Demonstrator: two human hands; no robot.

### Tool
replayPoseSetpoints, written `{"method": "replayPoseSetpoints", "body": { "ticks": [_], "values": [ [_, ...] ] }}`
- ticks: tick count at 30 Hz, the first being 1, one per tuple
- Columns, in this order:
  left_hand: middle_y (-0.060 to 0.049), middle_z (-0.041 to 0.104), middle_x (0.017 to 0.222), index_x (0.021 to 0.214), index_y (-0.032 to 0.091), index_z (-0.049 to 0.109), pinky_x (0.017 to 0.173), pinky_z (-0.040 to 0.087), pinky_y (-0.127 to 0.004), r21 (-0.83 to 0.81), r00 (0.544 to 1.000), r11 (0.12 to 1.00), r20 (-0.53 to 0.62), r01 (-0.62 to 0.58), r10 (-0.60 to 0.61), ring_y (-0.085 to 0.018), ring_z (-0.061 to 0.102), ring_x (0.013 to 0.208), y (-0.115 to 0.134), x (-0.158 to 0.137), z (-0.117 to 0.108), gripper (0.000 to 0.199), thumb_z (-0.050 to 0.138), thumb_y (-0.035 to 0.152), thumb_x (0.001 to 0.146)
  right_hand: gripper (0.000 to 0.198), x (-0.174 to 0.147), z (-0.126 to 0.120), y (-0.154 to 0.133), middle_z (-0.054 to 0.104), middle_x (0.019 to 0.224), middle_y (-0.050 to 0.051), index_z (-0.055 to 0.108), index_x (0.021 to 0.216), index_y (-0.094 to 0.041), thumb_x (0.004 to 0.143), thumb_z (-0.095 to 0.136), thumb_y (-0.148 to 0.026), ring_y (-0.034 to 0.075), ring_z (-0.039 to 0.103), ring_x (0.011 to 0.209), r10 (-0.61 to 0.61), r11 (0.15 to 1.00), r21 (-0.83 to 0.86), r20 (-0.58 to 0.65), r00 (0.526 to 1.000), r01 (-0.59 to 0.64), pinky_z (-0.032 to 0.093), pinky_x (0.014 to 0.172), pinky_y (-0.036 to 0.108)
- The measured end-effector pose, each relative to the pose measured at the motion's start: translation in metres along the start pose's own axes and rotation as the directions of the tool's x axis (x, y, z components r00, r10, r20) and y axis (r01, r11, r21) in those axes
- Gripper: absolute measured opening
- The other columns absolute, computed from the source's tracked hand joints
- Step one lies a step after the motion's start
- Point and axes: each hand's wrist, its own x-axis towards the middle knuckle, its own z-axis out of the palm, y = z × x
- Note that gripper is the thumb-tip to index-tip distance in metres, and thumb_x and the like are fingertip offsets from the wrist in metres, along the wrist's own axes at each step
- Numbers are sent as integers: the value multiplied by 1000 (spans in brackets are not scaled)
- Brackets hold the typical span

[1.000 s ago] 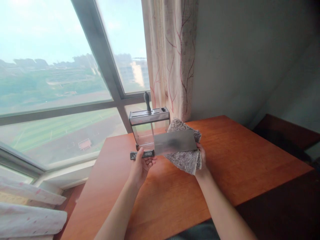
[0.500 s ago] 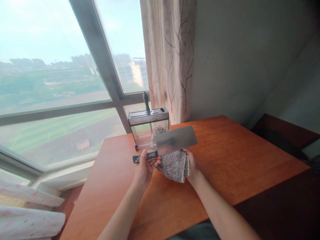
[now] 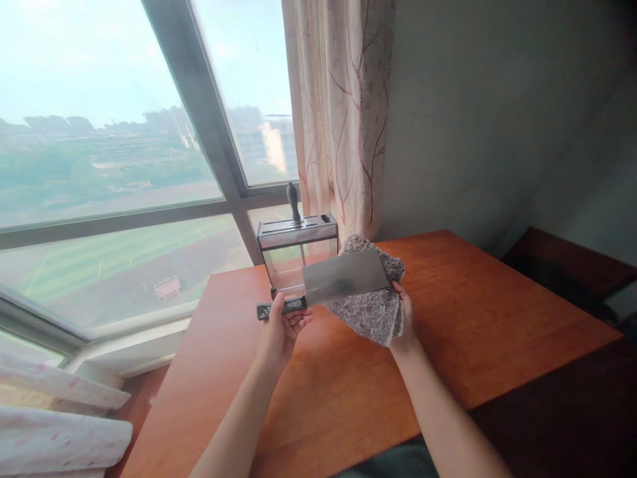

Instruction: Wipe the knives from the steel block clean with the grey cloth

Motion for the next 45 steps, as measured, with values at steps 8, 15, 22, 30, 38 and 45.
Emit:
{"method": "replayPoseSetpoints", "body": {
  "ticks": [8, 15, 22, 30, 38, 45],
  "values": [
    [-8, 71, 62, 82, 11, 66, 52, 51, -19, 11, 1000, 1000, -21, 10, -10, -15, 67, 55, 1, 1, -1, 36, 59, 46, 81, 36, 3, -11, -10, 73, 99, 3, 66, 103, -24, 79, 48, -43, 25, 67, 96, -123, 992, 14, -22, 992, 124, 49, 90, 47],
    [-8, 70, 60, 77, 11, 66, 52, 52, -22, 26, 998, 997, -10, -67, 67, -18, 69, 56, -3, -3, 0, 42, 58, 52, 79, 39, 4, -13, -15, 70, 106, 4, 64, 108, -23, 79, 48, -44, 25, 64, 100, -243, 970, -15, -43, 969, 242, 45, 93, 49],
    [-7, 72, 65, 79, 11, 67, 57, 56, -26, -16, 992, 994, -61, -110, 108, -19, 70, 61, 3, -6, -3, 32, 61, 42, 79, 41, 1, -7, -15, 68, 110, 4, 61, 115, -25, 80, 49, -45, 26, 63, 101, -290, 957, -11, -87, 953, 290, 44, 93, 51],
    [-9, 73, 68, 78, 10, 68, 62, 58, -25, -65, 990, 997, -135, -48, 39, -18, 71, 63, 9, -3, -10, 35, 52, 40, 87, 42, 2, -1, -10, 69, 108, 4, 59, 117, -24, 79, 53, -41, 24, 63, 99, -383, 923, -116, -158, 910, 368, 47, 91, 49],
    [-8, 75, 75, 91, 12, 67, 72, 59, -30, -75, 989, 996, -138, -57, 47, -20, 72, 73, 6, -1, -12, 30, 56, 39, 86, 56, 6, -5, 13, 60, 125, 4, 51, 127, -23, 75, 58, -43, 27, 53, 118, -505, 802, -449, -155, 849, 395, 38, 103, 52],
    [-10, 75, 87, 94, 12, 68, 77, 57, -31, -39, 998, 998, -52, -46, 44, -23, 71, 84, 0, -4, -12, 35, 63, 44, 80, 61, 4, -3, 28, 40, 145, 11, 41, 137, -18, 79, 57, -28, 31, 28, 138, -474, -302, -771, 631, 614, 561, 19, 113, 54]
  ]
}}
